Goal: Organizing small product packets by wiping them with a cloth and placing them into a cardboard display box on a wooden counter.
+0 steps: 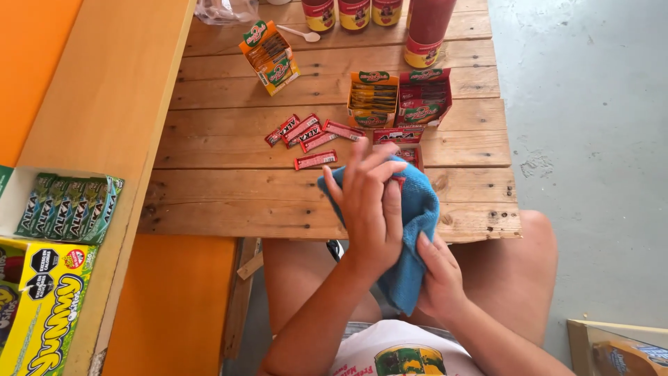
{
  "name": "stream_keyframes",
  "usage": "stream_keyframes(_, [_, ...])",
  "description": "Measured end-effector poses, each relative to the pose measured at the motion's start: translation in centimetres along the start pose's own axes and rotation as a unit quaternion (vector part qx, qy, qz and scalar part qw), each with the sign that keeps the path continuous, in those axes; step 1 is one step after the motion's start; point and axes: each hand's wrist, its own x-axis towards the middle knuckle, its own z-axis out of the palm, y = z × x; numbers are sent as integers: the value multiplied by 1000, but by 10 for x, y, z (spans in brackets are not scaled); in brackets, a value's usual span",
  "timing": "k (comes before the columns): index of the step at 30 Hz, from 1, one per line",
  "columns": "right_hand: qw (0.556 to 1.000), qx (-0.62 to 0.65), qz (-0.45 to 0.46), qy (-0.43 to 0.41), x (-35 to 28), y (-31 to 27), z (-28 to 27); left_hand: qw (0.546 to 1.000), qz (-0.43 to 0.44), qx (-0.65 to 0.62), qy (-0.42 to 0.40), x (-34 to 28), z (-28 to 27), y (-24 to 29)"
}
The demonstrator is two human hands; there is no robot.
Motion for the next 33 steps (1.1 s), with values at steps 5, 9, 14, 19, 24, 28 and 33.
stream_keyframes(5, [883,-375,7,284,-8,-76,44,996,-68,-34,45,11,-6,-20])
stream_keyframes(9, [872,-190,-301,335,43,-105,-82,992,-74,-86,52,12,1,-49])
stream_keyframes(14, [920,-123,-250,276,96,-118,-115,999,-21,18,-45,1,45,-78])
stream_keyframes(19, [891,-276,-217,287,114,-95,-152,991,-74,37,-107,-10,70,-101])
stream_keyframes(24, [899,-272,-226,258,106,-97,-143,982,-137,10,-128,-19,63,-95])
stream_keyframes(28, [901,-266,-234,249,105,-99,-135,967,-125,150,-161,-35,61,-97])
stream_keyframes(33, [906,-262,-242,230,105,-98,-135,936,5,278,-216,-46,58,-112])
